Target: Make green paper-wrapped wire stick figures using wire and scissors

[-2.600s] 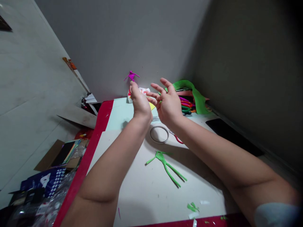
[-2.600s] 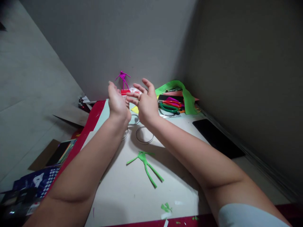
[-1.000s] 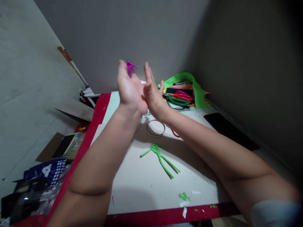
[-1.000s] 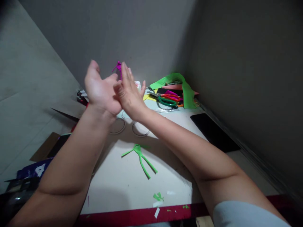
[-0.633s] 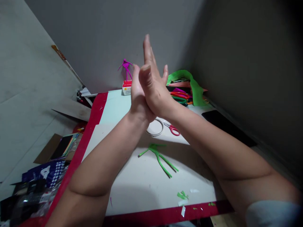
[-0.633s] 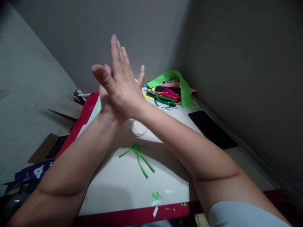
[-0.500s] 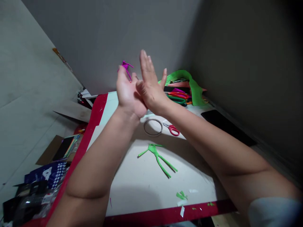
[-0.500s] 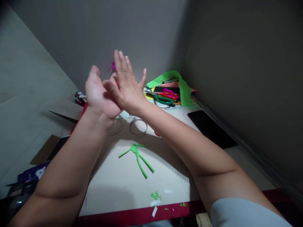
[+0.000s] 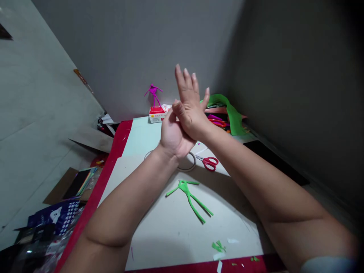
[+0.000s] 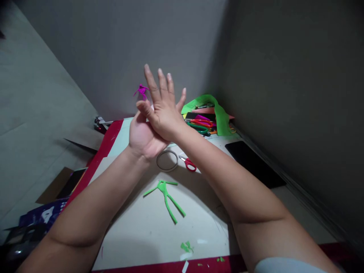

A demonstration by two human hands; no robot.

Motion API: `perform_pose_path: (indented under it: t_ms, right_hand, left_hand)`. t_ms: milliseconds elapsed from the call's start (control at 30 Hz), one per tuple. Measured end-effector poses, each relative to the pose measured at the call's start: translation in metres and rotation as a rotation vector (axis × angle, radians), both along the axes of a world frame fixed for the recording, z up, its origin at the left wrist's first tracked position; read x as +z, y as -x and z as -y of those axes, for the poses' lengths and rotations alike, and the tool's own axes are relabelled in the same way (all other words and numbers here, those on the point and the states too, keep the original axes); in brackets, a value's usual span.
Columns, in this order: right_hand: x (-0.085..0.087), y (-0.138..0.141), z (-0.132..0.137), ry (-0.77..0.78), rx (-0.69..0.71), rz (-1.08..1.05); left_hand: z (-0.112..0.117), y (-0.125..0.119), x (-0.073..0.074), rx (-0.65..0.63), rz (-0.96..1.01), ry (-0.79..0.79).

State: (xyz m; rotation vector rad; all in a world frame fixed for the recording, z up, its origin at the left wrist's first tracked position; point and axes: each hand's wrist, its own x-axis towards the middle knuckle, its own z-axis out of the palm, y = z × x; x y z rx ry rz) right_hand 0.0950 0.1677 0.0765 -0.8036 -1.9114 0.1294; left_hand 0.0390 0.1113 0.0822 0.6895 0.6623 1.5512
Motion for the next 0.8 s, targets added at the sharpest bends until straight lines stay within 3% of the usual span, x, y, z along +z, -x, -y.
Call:
perform_pose_path:
  t_ms: [167,333,433,600,800]
  right_hand:
    - [-0.002,-0.015,-0.005,-0.190,-0.113,-0.050]
    - [-0.003,-0.015,0.003,-0.241,-0.126,-0.049]
    - [0.000,-0.011,0.003,-0.111,-0.138,-0.164]
    - [-0.002,-0.002,-0.003,0.329,0.257,-0.180]
    - [-0.012,-0.001,-0.011,0.362,0.319,-0.199]
  left_hand:
    - [-0.007,0.001,0.000,-0.277,0.054,-0.009]
    - [-0.021,0.012,-0.002,-0.182,0.062,0.163]
    - [-0.028,0.028,0.003,-0.085,0.048,0.201]
    - [-0.037,0.045,0.009,0.058,0.050,0.123]
    - [-0.046,0.039,-0.004,0.124,-0.022,0.099]
